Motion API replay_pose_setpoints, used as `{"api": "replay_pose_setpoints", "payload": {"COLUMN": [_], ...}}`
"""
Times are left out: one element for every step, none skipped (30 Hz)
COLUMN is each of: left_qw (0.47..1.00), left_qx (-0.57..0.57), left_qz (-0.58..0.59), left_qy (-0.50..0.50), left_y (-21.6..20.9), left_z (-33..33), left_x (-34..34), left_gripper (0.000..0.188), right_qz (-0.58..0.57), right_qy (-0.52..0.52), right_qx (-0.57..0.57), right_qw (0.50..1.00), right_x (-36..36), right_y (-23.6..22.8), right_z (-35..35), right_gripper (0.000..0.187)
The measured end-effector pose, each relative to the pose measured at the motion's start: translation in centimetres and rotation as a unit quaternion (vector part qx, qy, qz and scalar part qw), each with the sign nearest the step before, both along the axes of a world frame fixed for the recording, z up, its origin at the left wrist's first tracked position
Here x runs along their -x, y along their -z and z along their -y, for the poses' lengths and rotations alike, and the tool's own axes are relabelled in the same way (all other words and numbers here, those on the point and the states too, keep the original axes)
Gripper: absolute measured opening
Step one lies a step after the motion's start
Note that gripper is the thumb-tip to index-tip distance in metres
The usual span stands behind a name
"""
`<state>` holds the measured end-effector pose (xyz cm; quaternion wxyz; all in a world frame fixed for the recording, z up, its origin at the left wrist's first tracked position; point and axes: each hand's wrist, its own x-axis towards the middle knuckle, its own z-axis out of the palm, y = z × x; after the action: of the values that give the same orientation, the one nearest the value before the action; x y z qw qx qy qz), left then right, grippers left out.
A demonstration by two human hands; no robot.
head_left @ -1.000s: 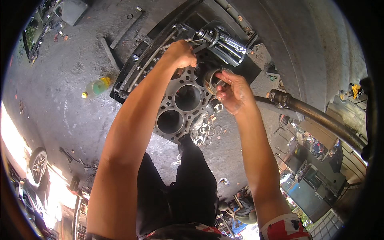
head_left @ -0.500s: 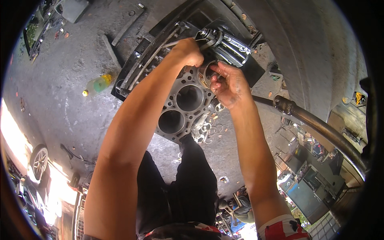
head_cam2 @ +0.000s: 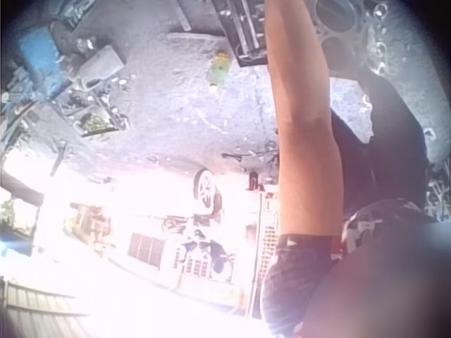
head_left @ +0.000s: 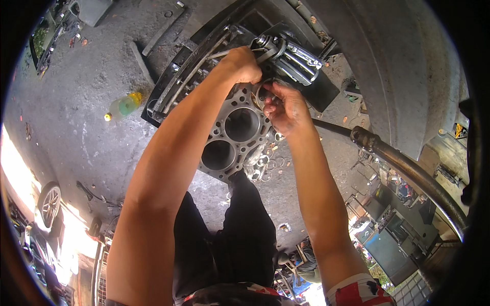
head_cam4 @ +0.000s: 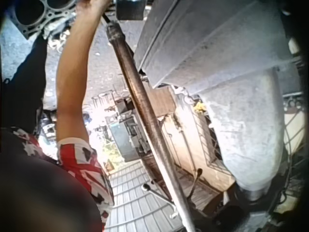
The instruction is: The person installs piston rings onto a piston and then uses a hydraulic press to compress the rings and insert the piston into an engine block. The person applies oil to the piston and cylinder before pressing it in.
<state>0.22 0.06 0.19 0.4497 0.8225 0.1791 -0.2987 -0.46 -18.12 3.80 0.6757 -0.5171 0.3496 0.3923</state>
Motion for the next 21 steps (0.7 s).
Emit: {"api": "replay_pose_setpoints", "payload": {"left_qw": [1.0,1.0,1.0,1.0,1.0,1.0,1.0,1.0,1.0,1.0,1.0,1.0,1.0,1.0,0.999,0.999,0.999,1.0,0.999,0.999,0.999], "left_qx": [0.004,0.004,0.009,0.014,0.017,0.02,0.025,0.018,0.012,0.007,0.009,0.011,0.015,0.011,0.009,0.006,0.012,0.018,0.026,0.026,0.028], "left_qz": [-0.004,-0.002,-0.003,-0.007,-0.001,0.002,0.005,0.006,0.006,0.005,0.01,0.014,0.016,0.026,0.035,0.037,0.034,0.025,0.019,0.019,0.023], "left_qy": [0.0,0.003,0.005,0.003,0.003,-0.001,0.0,0.005,0.014,0.02,0.02,0.017,0.013,0.012,0.011,0.01,0.002,-0.005,-0.011,-0.012,-0.011], "left_y": [0.1,0.2,0.2,0.3,0.3,0.3,0.3,0.3,0.3,0.2,0.2,0.1,0.1,0.1,0.1,0.2,0.2,0.3,0.4,0.5,0.5], "left_z": [0.0,0.0,0.0,0.0,0.0,0.0,-0.1,-0.1,-0.2,-0.2,-0.3,-0.3,-0.4,-0.4,-0.4,-0.5,-0.5,-0.5,-0.4,-0.4,-0.4], "left_x": [0.0,0.0,0.0,-0.1,-0.1,-0.1,-0.1,-0.1,-0.1,-0.1,0.0,0.1,0.2,0.3,0.4,0.4,0.5,0.5,0.5,0.4,0.4], "left_gripper": [0.029,0.029,0.029,0.029,0.029,0.03,0.03,0.03,0.031,0.031,0.032,0.033,0.034,0.035,0.036,0.037,0.037,0.038,0.039,0.039,0.04], "right_qz": [-0.002,-0.004,-0.007,-0.01,-0.01,-0.006,0.002,0.009,0.01,0.01,0.009,0.01,0.011,0.015,0.019,0.014,0.014,0.012,0.014,0.015,0.017], "right_qy": [0.002,0.006,0.003,0.002,0.005,-0.004,-0.008,-0.011,-0.013,-0.014,-0.015,-0.019,-0.024,-0.025,-0.026,-0.021,-0.016,-0.008,-0.013,-0.014,-0.015], "right_qx": [0.001,0.002,-0.002,-0.005,0.002,-0.005,0.0,0.009,0.011,0.017,0.019,0.024,0.025,0.033,0.04,0.039,0.037,0.051,0.051,0.067,0.082], "right_qw": [1.0,1.0,1.0,1.0,1.0,1.0,1.0,1.0,1.0,1.0,1.0,0.999,0.999,0.999,0.999,0.999,0.999,0.999,0.998,0.998,0.996], "right_x": [0.0,0.0,0.0,-0.1,0.0,0.0,0.0,0.0,0.1,0.1,0.2,0.3,0.3,0.4,0.5,0.5,0.6,0.6,0.6,0.6,0.7], "right_y": [0.3,0.6,0.9,1.1,1.3,1.5,1.7,1.8,1.8,1.9,2.0,2.1,2.2,2.3,2.4,2.5,2.6,2.7,2.8,2.8,2.9], "right_z": [0.0,0.0,0.1,0.1,0.1,0.1,0.1,0.1,0.1,0.0,0.0,-0.1,-0.2,-0.3,-0.5,-0.6,-0.8,-1.0,-1.1,-1.2,-1.3], "right_gripper": [0.012,0.012,0.012,0.012,0.013,0.013,0.013,0.014,0.013,0.012,0.012,0.011,0.009,0.009,0.007,0.007,0.008,0.008,0.008,0.008,0.009]}}
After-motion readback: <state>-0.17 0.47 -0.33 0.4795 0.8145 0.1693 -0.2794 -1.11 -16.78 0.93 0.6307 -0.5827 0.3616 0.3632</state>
